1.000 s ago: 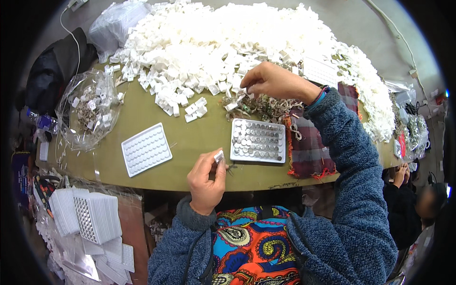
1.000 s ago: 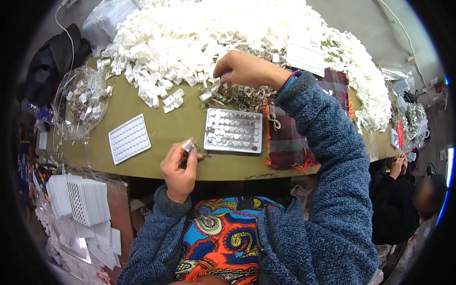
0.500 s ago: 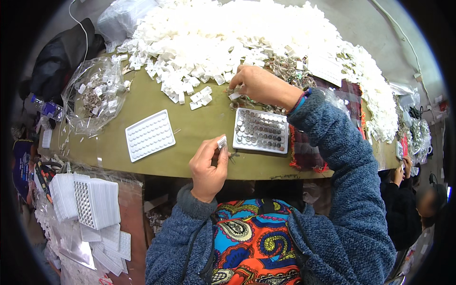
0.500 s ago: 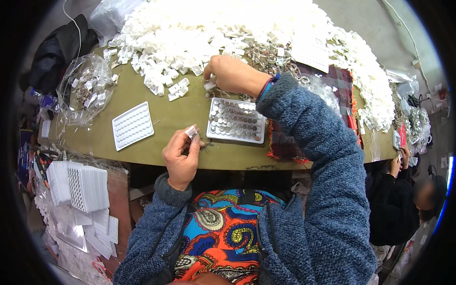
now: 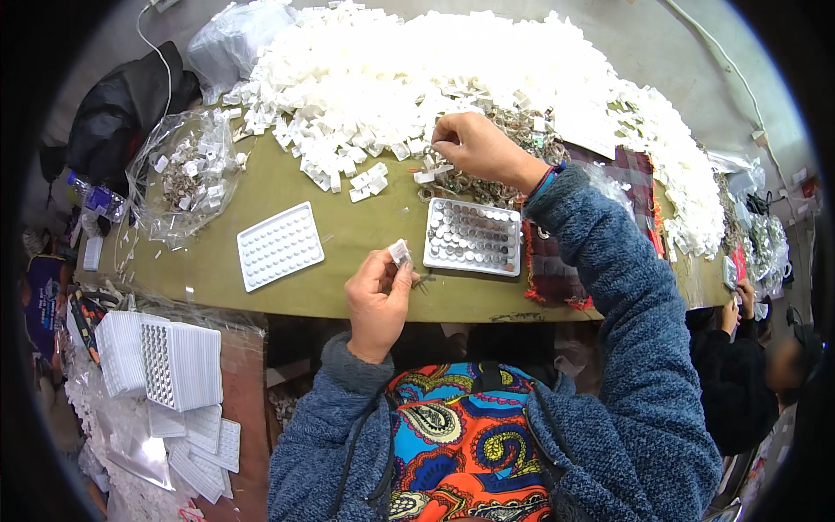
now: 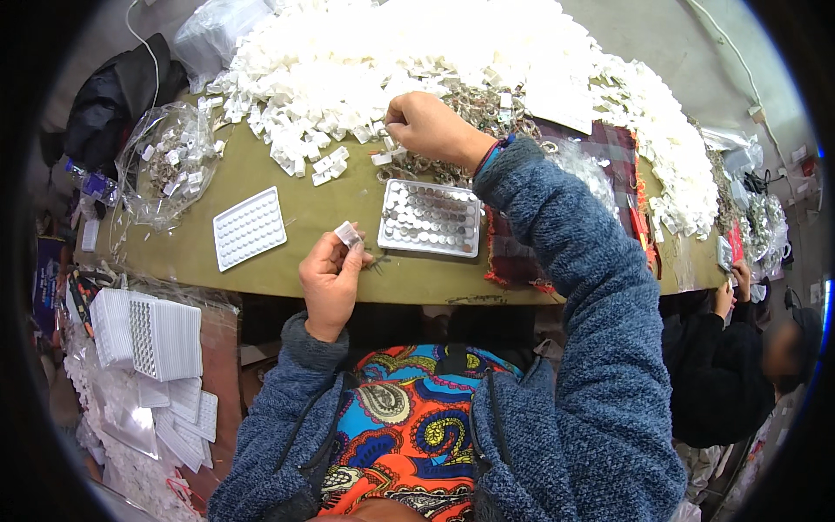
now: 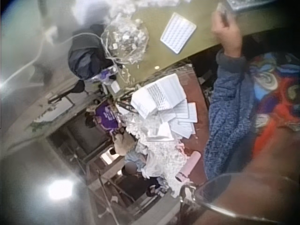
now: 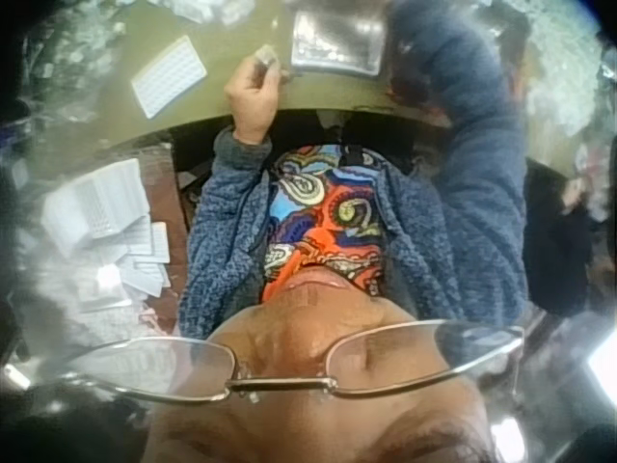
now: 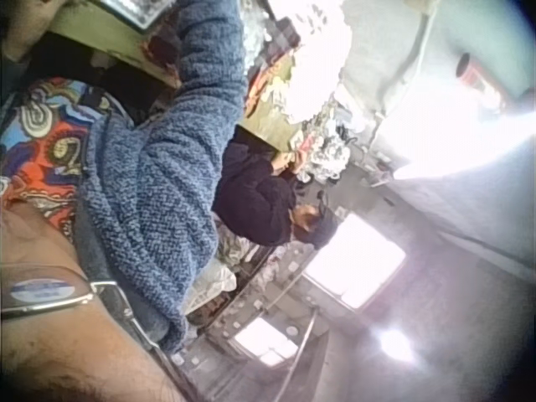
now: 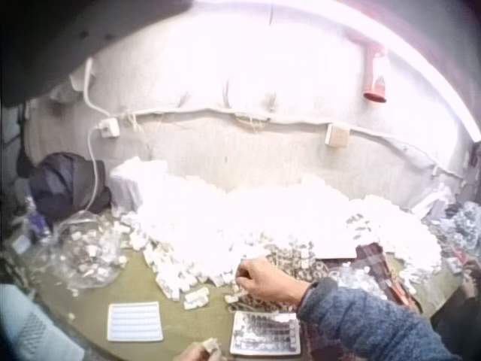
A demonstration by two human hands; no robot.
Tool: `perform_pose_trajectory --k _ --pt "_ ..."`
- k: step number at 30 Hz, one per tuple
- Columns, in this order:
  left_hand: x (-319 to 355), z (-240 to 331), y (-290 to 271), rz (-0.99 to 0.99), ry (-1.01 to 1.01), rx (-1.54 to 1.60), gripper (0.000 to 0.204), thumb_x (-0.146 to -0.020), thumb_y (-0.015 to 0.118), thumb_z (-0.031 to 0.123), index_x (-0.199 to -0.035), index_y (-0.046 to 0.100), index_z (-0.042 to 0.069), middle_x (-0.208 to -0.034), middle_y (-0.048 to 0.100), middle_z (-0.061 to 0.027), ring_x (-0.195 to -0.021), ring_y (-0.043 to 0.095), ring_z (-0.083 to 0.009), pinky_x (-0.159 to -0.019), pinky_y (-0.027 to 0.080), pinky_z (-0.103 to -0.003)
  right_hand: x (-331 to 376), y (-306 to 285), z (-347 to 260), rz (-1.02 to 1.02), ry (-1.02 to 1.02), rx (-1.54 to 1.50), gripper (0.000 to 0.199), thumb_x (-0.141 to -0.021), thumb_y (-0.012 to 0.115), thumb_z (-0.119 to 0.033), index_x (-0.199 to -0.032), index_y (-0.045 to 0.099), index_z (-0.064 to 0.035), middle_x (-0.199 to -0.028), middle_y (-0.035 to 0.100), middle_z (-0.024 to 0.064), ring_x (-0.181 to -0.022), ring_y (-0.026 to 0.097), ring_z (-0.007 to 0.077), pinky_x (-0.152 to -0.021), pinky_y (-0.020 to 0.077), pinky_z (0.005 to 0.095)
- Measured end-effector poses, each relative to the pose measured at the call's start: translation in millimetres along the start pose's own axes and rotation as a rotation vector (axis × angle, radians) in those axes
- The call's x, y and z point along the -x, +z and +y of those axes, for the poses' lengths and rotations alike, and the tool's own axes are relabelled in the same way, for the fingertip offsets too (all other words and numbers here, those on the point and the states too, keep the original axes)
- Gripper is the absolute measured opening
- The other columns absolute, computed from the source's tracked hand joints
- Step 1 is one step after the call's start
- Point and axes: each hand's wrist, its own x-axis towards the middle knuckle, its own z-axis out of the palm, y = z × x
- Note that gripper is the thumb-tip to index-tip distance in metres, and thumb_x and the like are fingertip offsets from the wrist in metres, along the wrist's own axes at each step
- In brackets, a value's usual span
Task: The person assembles small keychains by hand at a workbench. They pick white plastic tags and metal rings, attach the rings to the tags, and place the finished units into a white tray. The process is repeated continuously throughout the clip.
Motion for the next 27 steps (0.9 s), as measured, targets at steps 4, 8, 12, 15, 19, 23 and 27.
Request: perform_pose_trajectory --k 4,8,12,15,19,23,27 --pt "-5.6 12.0 -7.5 -0.018 -0.184 0.2 0.025 -0.097 0.062 0.002 -0.12 0.06 -0.006 -0.101 0.069 -0.0095 -0.079 0.068 -0.0126 -0.071 0.056 -0.026 -0.9 -13.2 -3.9 0.073 0.008 -0.284 0.017 -0.092 0.061 -0.014 -0.093 0.066 0.0027 -0.079 0.063 0.0018 -0.072 0.057 0.0096 -0.067 0.0492 0.0255" --pt "-12.7 29.5 -12.8 -0.045 -0.272 0.368 0.025 -0.097 0.063 0.006 -0.119 0.06 -0.005 -0.103 0.07 -0.0139 -0.076 0.068 -0.0139 -0.069 0.057 -0.027 4.8 -19.2 -11.8 0.064 0.184 -0.671 0.016 -0.092 0.062 -0.014 -0.093 0.065 0.0009 -0.079 0.063 0.0009 -0.072 0.057 0.0084 -0.069 0.0492 0.0237" --pt "-11.7 43.6 -10.9 -0.194 -0.413 0.739 0.023 -0.1 0.06 0.013 -0.117 0.058 -0.002 -0.109 0.069 -0.0206 -0.077 0.068 -0.0154 -0.066 0.059 -0.027 43.3 -13.8 -38.9 0.18 0.096 -0.675 0.014 -0.093 0.061 -0.013 -0.094 0.065 0.0008 -0.081 0.064 0.0017 -0.072 0.059 0.0079 -0.071 0.0498 0.0234" --pt "-6.2 45.9 -3.9 -0.288 -0.561 0.978 0.027 -0.102 0.056 0.022 -0.118 0.057 0.001 -0.12 0.064 -0.0241 -0.079 0.066 -0.0149 -0.066 0.059 -0.026 92.3 2.3 -61.7 0.261 -0.118 -0.506 0.008 -0.088 0.063 -0.005 -0.092 0.062 0.0022 -0.084 0.065 0.0058 -0.079 0.062 0.0131 -0.074 0.0511 0.0271" --pt "-4.2 36.8 10.4 -0.303 -0.678 1.19 0.027 -0.102 0.056 0.027 -0.119 0.056 0.006 -0.12 0.064 -0.0178 -0.079 0.064 -0.0133 -0.065 0.058 -0.025 136.6 26.6 -68.8 0.386 -0.257 -0.389 0.012 -0.08 0.064 0.004 -0.091 0.058 0.0005 -0.092 0.06 0.0122 -0.089 0.063 0.0249 -0.08 0.0503 0.0325" --pt "4.5 33.2 21.2 -0.341 -0.717 1.304 0.027 -0.102 0.056 0.027 -0.12 0.057 0.008 -0.118 0.063 -0.013 -0.079 0.062 -0.0124 -0.066 0.057 -0.025 175.9 47.5 -61.9 0.473 -0.239 -0.463 0.016 -0.08 0.06 0.007 -0.094 0.056 -0.0009 -0.117 0.056 0.0147 -0.109 0.058 0.0244 -0.098 0.0449 0.0353" --pt "11.2 38.7 32.9 -0.426 -0.615 1.248 0.028 -0.101 0.058 0.026 -0.118 0.058 0.004 -0.116 0.065 -0.0139 -0.079 0.065 -0.0139 -0.066 0.057 -0.026 202.7 63.4 -50.6 0.535 -0.176 -0.579 0.013 -0.086 0.057 0.006 -0.097 0.056 -0.0002 -0.122 0.054 0.0146 -0.111 0.056 0.0209 -0.1 0.0426 0.0345"
